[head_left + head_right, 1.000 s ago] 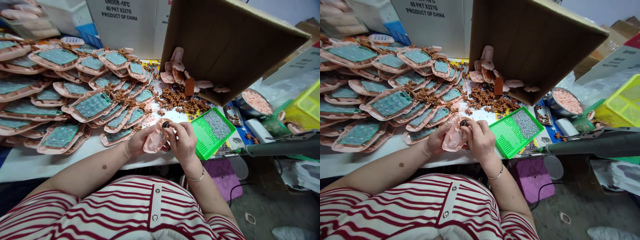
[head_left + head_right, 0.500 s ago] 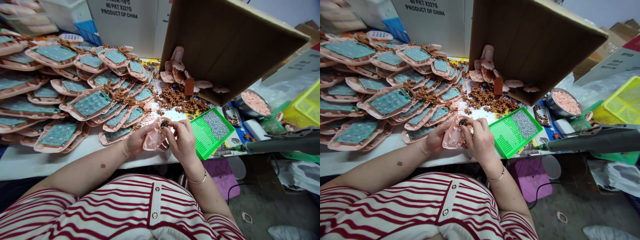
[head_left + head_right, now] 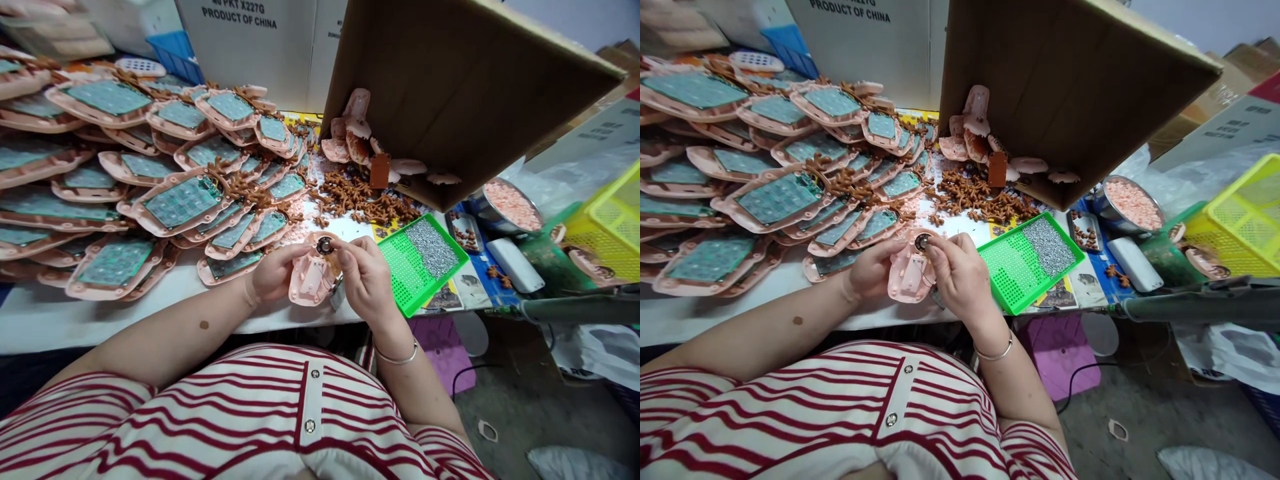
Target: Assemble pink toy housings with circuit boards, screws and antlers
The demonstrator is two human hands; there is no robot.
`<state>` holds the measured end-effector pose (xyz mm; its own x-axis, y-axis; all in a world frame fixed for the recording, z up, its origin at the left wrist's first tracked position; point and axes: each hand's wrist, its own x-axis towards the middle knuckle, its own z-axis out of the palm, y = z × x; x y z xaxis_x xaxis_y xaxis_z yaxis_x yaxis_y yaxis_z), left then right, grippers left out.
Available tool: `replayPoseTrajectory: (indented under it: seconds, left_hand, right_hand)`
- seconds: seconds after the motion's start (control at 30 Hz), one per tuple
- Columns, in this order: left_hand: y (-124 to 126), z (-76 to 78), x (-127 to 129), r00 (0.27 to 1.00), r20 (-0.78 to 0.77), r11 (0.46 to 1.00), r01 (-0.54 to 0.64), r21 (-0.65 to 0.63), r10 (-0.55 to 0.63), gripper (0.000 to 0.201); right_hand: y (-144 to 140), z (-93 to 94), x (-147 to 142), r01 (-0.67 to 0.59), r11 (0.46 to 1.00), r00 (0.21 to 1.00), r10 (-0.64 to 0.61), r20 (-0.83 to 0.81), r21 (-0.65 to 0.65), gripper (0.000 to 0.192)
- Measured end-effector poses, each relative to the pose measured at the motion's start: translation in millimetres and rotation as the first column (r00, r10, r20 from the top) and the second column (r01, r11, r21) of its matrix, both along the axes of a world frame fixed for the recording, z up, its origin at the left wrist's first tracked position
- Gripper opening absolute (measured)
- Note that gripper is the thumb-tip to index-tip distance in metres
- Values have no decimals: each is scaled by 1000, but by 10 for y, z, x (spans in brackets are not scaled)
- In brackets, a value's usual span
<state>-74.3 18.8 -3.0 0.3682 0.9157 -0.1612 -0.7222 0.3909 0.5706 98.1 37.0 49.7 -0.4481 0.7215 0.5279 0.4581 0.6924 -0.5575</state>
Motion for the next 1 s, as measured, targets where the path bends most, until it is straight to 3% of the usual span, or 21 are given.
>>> replayPoseTrajectory:
  seconds: [0.1,0.27,0.4,0.5,0.57,0.7,0.83,0.93,1.0]
  left_hand:
    - [16,70,-8,999,-29,1000,-23,-2,23,26]
    - [56,155,-36,986,-167,992,0,127,21,31]
    - [92,137,-79,956,-279,982,-40,186,92,29]
    - [99,167,-114,936,-290,968,-142,207,199,31]
    - [104,213,-132,918,-270,949,-238,206,289,29]
    - [145,279,-149,893,-232,919,-350,183,386,27]
    - [199,257,-147,867,-261,904,-391,172,425,24]
    - [210,211,-135,877,-294,925,-354,136,379,25]
    - [205,178,-123,908,-298,955,-277,102,295,25]
  right_hand:
    - [33,-42,25,-45,997,998,41,-57,-70,43]
    - [1,-85,-4,-34,994,999,32,-15,-107,49]
    - [13,-127,-14,-48,990,998,42,-45,-132,47]
    - [55,-187,38,-16,981,991,-10,-134,-191,49]
    - [65,-244,102,-59,947,995,32,-91,-317,59]
    - [0,-382,240,-178,817,978,210,-4,-548,83]
    - [-79,-404,338,-297,735,947,148,-284,-609,62]
    - [-103,-241,391,-326,702,917,71,-393,-633,29]
    - [-108,-75,408,-363,696,900,89,-427,-620,34]
